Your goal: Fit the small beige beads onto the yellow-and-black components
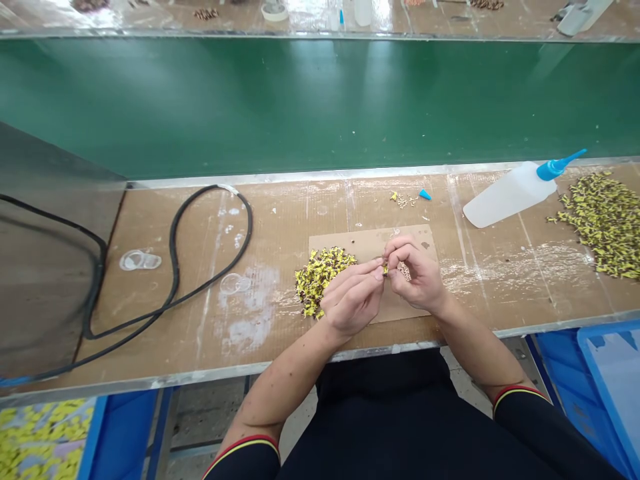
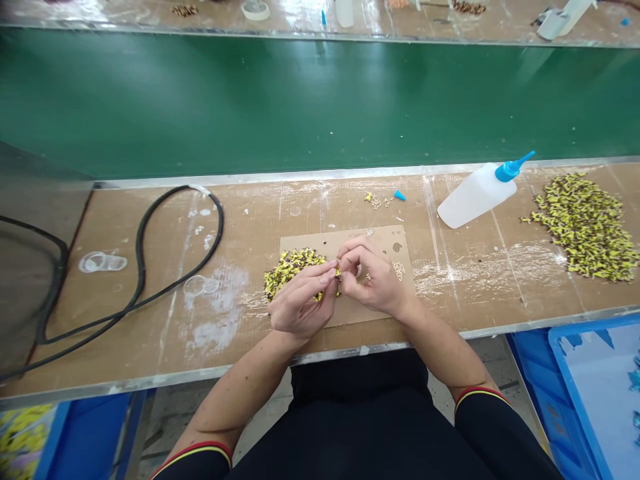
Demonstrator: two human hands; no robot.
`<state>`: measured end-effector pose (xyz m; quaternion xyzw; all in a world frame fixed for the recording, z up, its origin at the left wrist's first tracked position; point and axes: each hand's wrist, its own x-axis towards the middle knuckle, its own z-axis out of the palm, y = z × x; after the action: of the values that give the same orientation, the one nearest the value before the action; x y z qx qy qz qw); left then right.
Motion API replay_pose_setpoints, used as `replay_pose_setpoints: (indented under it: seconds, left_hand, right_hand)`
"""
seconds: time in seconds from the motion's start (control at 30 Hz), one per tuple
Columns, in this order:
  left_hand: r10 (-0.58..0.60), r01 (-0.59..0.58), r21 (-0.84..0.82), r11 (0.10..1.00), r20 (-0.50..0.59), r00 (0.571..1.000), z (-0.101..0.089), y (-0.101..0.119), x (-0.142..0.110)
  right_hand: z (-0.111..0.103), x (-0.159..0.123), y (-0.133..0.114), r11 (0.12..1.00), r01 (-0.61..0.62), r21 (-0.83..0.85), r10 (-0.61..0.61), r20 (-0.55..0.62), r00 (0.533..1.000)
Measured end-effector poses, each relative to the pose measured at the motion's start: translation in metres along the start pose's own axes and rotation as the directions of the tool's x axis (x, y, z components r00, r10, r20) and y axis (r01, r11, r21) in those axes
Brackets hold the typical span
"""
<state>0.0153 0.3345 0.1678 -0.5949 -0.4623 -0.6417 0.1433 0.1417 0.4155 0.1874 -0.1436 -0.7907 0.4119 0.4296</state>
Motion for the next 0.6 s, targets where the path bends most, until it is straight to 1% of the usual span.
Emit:
replay_pose_setpoints:
  seconds: [0.2, 0.27, 0.33, 0.4, 0.5, 0.6]
  left_hand:
    - [-0.068, 0.068, -0.014, 0.998, -0.026, 0.997, 0.0, 0.004, -0.003]
    - [-0.109, 0.108, -0.022, 0.994, -0.016, 0.994, 0.0, 0.005, -0.006]
    - [-0.179, 0.178, -0.067, 0.982, -0.003, 0.984, 0.0, 0.005, -0.009]
    - [-0.285, 0.284, -0.149, 0.947, 0.012, 0.958, 0.001, 0.005, -0.01]
    - [-0.446, 0.445, -0.268, 0.855, 0.058, 0.893, 0.002, 0.005, -0.008]
    - [-0.523, 0.523, -0.331, 0.786, 0.096, 0.847, 0.002, 0.004, -0.005]
  right_hand:
    - [0.01, -0.004, 0.001, 0.999, 0.005, -0.037, -0.007, -0.07, 0.998]
    - [0.012, -0.005, 0.001, 0.999, 0.005, -0.041, -0.009, -0.095, 0.995]
    - [0.013, -0.005, 0.001, 0.998, 0.008, -0.059, -0.015, -0.115, 0.993]
    - [0.01, -0.005, 0.0, 0.996, 0.009, -0.086, -0.02, -0.13, 0.991]
    - [0.004, -0.003, -0.002, 0.997, -0.001, -0.082, -0.009, -0.116, 0.993]
    - [-0.002, -0.001, -0.003, 0.999, -0.025, -0.032, 0.023, -0.078, 0.997]
